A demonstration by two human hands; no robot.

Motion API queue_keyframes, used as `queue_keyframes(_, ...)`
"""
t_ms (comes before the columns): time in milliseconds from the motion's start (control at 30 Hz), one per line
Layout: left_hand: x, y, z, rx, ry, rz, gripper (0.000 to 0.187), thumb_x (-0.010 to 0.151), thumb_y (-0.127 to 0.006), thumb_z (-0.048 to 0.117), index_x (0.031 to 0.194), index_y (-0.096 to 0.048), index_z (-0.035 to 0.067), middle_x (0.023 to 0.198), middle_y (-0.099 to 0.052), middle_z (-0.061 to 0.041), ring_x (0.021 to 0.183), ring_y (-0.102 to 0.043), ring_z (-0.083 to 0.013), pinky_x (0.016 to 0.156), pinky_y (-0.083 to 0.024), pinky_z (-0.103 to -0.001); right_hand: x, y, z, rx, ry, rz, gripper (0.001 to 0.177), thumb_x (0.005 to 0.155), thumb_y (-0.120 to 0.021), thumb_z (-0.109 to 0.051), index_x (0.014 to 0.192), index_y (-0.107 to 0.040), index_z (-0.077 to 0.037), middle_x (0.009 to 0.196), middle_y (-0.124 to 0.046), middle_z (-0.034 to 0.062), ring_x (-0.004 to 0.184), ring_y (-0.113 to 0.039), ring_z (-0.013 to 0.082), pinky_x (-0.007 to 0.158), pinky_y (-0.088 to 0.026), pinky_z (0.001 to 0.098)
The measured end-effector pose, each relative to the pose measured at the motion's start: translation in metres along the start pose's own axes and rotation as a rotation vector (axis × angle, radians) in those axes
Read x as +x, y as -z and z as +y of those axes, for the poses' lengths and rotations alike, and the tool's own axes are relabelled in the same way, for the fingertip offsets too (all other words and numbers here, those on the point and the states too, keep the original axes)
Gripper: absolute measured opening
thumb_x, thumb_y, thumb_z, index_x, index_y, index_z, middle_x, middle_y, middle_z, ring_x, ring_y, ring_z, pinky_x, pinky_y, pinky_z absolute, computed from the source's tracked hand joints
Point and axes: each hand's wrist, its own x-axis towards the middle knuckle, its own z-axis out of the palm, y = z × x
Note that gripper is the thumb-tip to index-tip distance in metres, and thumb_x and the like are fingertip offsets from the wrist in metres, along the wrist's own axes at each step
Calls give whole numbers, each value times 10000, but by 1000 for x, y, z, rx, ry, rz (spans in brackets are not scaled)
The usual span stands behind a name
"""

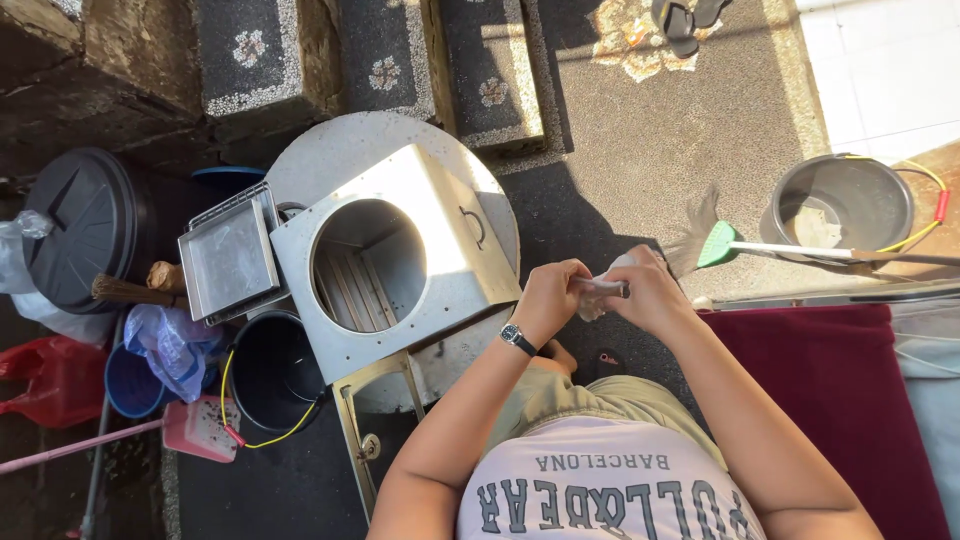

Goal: Cleaning the exterior of a portable metal oven with a damp cloth.

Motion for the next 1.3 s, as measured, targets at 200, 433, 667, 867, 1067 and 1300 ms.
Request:
queue_keyframes(200,45,52,-61,133,-31,-30,69,803,-779,60,841,-722,64,789,-698,-146,791,-681,-317,725,-528,-406,79,-50,-5,409,186,-239,544,716,-870,-299,1195,-689,-116,1139,-709,77,1071,-695,213,918,-536,372)
queue_keyframes(433,118,145,-130,396,2,320,85,889,-694,103,967,-708,73,909,-734,-111,897,-697,-323,813,-540,-416,239,-229,82,1443,-301,-561,385,1040,-576,-218,1321,-587,46,1139,-675,199,968,-677,330,824,-569,453)
queue_keyframes(667,150,185,-183,868,100,545,322,998,-623,192,1301,-587,89,1330,-602,-106,1278,-530,-318,1090,-336,-492,360,-346,19,1287,-290,-306,658,1059,-493,-501,1504,-425,-20,1403,-576,122,1171,-601,222,1052,-429,402)
queue_keyframes(867,148,179,-191,906,196,611,378,981,-623,198,1344,-575,104,1378,-597,-85,1351,-504,-302,1159,-270,-519,342,-271,-74,1441,-54,-497,644,1075,-510,-442,1514,-523,28,1330,-651,171,1120,-584,225,953,-449,359)
queue_keyframes(1067,143,177,-184,887,274,575,358,966,-620,185,1314,-587,109,1367,-604,-73,1345,-516,-287,1173,-231,-543,325,-280,-40,948,550,-192,480,1075,-569,-170,1535,-526,-39,1627,-428,183,1518,-299,291,1129,-374,351)
queue_keyframes(1300,145,177,-186,898,316,569,265,974,-614,189,1231,-626,123,1335,-624,-57,1315,-535,-284,1171,-223,-541,361,-329,16,977,-261,-305,516,1058,-487,-275,1559,-465,-154,1500,-605,159,1409,-515,286,1126,-402,330)
